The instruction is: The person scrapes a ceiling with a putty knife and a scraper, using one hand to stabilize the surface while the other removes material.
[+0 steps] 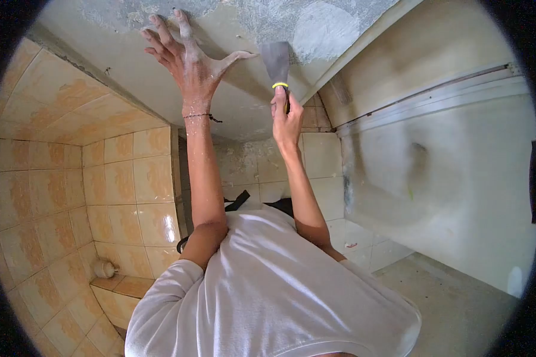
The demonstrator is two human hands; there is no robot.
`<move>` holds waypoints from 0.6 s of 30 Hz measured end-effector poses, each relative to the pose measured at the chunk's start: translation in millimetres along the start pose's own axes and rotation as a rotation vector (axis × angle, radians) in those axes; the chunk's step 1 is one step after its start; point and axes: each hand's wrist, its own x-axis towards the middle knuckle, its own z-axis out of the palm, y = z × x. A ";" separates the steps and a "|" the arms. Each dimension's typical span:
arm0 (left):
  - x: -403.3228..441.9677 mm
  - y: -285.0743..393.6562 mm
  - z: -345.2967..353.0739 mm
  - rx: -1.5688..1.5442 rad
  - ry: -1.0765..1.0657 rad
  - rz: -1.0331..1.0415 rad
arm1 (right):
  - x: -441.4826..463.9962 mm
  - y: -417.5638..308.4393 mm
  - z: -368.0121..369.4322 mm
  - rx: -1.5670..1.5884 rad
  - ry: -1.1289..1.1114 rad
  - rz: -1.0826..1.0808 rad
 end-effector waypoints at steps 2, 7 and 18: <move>-0.4 1.8 -1.2 0.035 0.002 0.023 | -9.2 5.3 -3.6 0.015 0.014 0.046; 2.0 9.6 -9.6 0.091 -0.026 -0.004 | -10.6 -13.5 -5.4 0.075 -0.036 0.138; -5.0 9.1 -7.0 0.045 -0.093 -0.094 | -5.3 -19.5 14.2 0.102 -0.014 0.081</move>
